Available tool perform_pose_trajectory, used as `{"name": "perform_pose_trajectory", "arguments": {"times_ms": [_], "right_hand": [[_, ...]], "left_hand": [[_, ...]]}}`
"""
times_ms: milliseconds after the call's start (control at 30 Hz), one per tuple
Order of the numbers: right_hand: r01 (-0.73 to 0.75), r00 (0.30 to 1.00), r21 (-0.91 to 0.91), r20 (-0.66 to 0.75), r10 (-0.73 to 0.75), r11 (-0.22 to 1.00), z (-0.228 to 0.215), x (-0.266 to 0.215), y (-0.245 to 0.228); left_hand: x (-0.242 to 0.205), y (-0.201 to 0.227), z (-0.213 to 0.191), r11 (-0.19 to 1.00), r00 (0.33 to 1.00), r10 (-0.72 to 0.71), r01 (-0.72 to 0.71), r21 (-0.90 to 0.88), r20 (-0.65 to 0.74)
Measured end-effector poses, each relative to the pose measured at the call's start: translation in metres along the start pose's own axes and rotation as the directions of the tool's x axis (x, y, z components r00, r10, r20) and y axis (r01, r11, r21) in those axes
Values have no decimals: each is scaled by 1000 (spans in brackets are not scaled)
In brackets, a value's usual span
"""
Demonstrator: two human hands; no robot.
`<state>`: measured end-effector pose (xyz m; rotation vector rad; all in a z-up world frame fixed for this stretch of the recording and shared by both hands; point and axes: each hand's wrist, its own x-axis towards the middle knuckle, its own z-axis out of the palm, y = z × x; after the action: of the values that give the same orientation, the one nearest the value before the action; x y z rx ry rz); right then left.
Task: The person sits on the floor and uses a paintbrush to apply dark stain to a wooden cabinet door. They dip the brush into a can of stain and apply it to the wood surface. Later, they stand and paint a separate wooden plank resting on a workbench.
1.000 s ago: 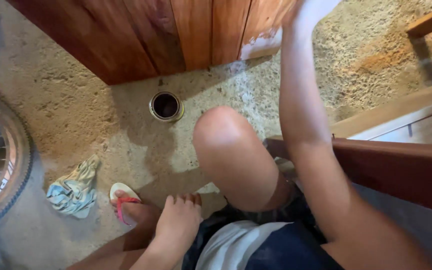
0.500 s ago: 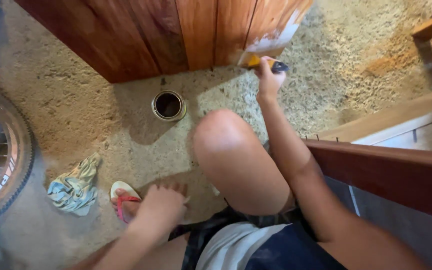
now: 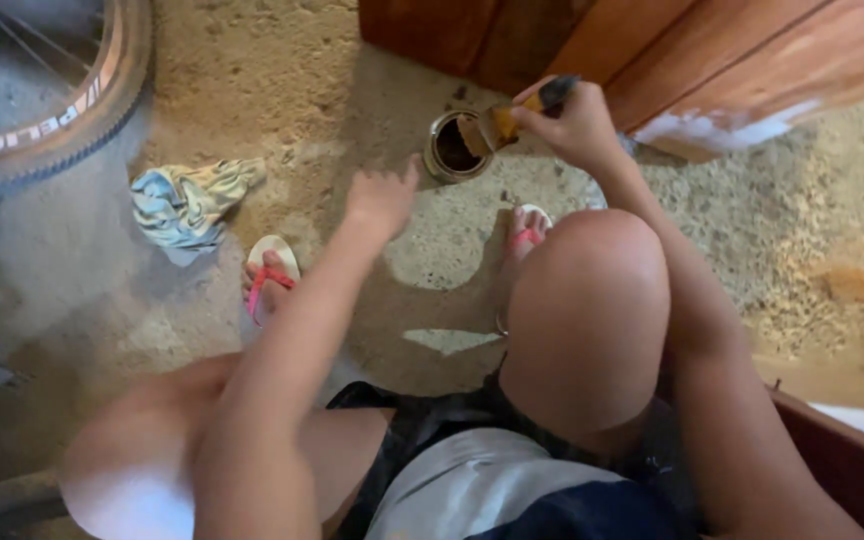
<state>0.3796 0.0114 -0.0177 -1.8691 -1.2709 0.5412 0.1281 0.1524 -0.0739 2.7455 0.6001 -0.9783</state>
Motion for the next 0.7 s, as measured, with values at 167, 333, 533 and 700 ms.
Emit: {"name": "perform_pose_trajectory", "arguments": {"times_ms": [167,333,533,700], "right_hand": [[147,962,-192,255,-95,970,41,23,6],[446,869,-274,361,-339,852,88,36,73],[373,905,-364,347,-247,853,83,31,58],[231,952,-174,243,-186,957,64,37,22]], "left_hand": [[-3,11,-9,991,987,97,-83,-107,129],[44,13,57,993,992,101,-104,-47,-71],[38,9,38,996,995,86,-83,-44,60],[57,9,69,996,975,29,-47,-77,-220]]}}
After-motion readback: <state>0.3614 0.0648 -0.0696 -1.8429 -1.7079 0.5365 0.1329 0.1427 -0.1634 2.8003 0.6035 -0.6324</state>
